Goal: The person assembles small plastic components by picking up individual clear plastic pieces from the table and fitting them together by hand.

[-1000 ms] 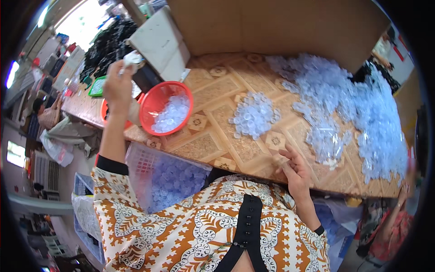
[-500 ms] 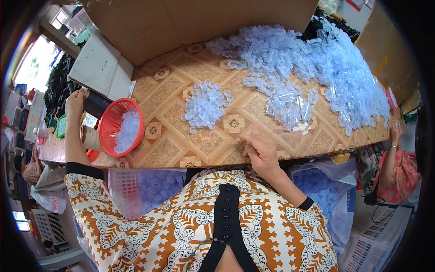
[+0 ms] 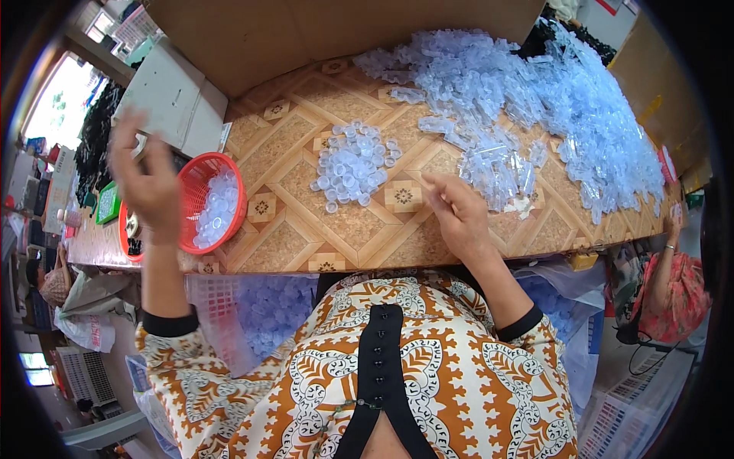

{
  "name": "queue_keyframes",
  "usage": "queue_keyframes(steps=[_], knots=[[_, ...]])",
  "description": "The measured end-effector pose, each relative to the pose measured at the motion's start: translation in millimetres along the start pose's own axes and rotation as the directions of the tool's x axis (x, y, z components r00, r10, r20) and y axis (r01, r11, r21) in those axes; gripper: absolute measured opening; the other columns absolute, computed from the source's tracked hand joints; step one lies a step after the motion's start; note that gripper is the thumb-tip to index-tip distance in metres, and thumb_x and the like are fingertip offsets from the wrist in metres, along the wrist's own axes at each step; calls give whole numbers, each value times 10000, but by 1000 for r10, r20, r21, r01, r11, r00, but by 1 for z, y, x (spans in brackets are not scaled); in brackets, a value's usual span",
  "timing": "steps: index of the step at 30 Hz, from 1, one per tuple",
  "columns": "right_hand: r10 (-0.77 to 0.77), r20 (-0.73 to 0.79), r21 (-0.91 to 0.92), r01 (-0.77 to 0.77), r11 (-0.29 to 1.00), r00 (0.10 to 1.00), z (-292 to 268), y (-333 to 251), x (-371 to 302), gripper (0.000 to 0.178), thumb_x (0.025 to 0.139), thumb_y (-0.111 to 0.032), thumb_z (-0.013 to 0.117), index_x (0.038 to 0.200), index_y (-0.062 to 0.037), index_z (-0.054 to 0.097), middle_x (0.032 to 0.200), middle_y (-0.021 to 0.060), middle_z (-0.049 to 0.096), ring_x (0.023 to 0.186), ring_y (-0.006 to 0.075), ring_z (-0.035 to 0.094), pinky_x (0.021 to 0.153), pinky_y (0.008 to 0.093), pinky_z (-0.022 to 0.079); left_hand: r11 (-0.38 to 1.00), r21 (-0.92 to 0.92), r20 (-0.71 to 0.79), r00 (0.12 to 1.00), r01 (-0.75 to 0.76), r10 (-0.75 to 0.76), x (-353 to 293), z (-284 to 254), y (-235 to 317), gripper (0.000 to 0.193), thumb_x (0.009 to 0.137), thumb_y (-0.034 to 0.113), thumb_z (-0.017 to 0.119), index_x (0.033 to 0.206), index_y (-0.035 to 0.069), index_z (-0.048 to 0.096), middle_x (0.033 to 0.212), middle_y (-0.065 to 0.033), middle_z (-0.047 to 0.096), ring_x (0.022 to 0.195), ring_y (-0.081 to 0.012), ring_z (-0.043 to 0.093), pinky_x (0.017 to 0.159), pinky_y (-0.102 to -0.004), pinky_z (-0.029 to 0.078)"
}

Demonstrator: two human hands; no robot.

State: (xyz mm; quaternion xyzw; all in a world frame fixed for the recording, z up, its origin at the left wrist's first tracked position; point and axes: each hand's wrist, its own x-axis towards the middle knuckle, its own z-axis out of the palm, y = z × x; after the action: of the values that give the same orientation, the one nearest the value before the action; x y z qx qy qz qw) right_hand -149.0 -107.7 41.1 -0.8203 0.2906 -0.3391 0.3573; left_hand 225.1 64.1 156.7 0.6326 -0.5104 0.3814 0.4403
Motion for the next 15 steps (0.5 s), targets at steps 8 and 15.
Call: queue_keyframes(steps=[8,15], knots=[[-228,35,-318,227,921,973,42,35,40,469,835,30,650,1294,-65,626,1234,147,669,1176,353,587,1013,439,447,957,-288,497,850,-27,173,-109,55,122,431,825,36,721,1251,60,658,1439,-219,542,1293,-396,543,1059,-456,446],[-417,-58,-411,360,838,907,28,32,52,407,783,47,649,1187,-8,646,1196,155,674,1165,356,597,1006,460,449,985,-120,731,683,127,1,-162,77,131,771,934,296,688,1545,14,313,1635,-280,200,1509,-475,193,1203,-564,218]])
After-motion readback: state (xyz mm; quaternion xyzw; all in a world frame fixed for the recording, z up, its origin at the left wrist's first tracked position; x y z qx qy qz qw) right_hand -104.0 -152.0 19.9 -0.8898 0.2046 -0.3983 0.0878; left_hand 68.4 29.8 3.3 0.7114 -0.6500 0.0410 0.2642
